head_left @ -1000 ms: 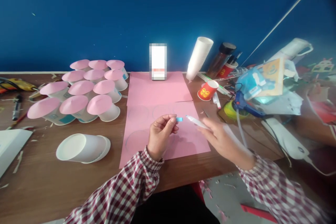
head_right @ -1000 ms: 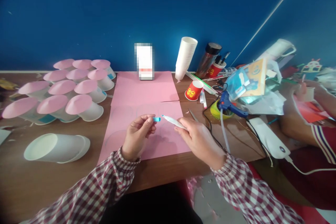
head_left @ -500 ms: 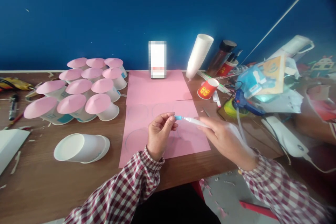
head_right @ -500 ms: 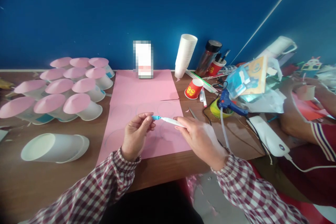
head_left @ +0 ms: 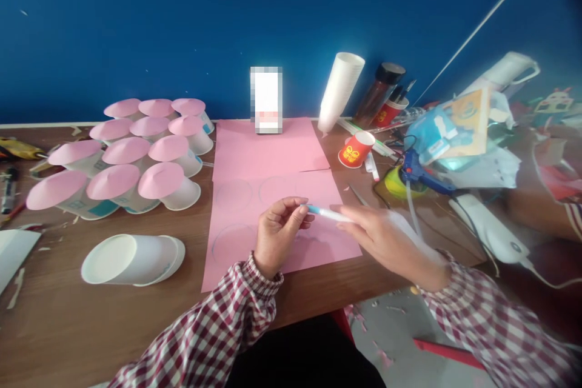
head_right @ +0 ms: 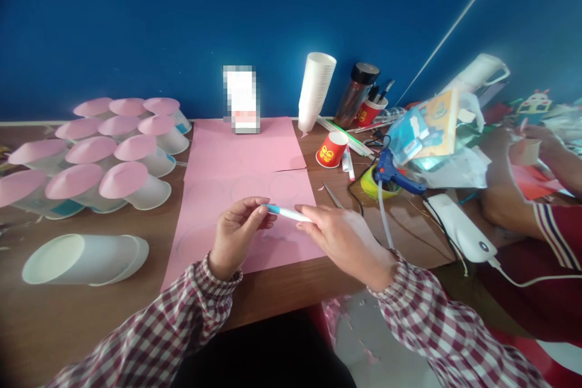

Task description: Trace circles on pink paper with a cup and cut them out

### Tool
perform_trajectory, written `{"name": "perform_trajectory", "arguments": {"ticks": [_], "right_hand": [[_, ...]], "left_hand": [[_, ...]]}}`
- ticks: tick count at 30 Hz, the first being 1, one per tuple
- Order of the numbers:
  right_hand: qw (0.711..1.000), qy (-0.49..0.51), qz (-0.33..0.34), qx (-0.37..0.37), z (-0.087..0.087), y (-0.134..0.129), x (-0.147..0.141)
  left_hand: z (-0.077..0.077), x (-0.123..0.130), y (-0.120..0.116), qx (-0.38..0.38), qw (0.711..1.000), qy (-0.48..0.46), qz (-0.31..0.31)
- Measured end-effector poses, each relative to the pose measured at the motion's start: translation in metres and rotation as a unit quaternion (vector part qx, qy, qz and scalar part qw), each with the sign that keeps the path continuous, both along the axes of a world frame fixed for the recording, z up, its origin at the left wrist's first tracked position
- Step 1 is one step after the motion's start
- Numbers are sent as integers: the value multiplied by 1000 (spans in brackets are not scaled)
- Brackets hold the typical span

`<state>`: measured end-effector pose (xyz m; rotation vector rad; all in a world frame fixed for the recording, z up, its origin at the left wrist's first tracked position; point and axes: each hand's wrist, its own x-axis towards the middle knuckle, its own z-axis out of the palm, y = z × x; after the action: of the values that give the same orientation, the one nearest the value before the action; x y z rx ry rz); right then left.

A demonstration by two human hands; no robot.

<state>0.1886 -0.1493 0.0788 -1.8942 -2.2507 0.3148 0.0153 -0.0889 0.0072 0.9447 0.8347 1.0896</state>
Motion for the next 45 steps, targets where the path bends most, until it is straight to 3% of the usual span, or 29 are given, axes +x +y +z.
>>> {"name": "perform_trajectory", "arguments": {"ticks": [10, 19, 22, 26, 30, 33, 37, 39, 41, 42, 45], "right_hand": [[999, 3, 16, -52, 5, -5, 6], [990, 93, 16, -104, -2, -5, 3], [993, 89, 2, -80, -12, -2, 17], [997, -16, -67, -36, -31, 9, 59], [982, -128, -102, 94, -39, 17, 84], [970, -183, -98, 124, -37, 10, 78], [968, -232, -87, 48, -39, -17, 63], [964, -253, -81, 34, -41, -27, 59], [962, -260, -76, 30, -42, -32, 57], [963, -258, -74, 25, -41, -33, 56], [966, -248, -68, 9, -39, -33, 56]], "left_hand": [[0, 3, -4, -25, 998, -15, -48], [0, 3, -6, -42, 996, -10, -84], [-3, 6, -5, 2, 998, 33, -53], [-8, 5, -6, 102, 990, 92, 20], [-10, 0, -8, 163, 976, 144, 1], [-8, 0, -11, 240, 949, 206, -15], [1, 2, -29, 329, 900, 263, -110], [5, -2, -43, 379, 860, 297, -170], [5, -14, -56, 425, 816, 342, -192], [4, -23, -61, 442, 798, 370, -175], [-7, -59, -70, 444, 758, 475, -46]]}}
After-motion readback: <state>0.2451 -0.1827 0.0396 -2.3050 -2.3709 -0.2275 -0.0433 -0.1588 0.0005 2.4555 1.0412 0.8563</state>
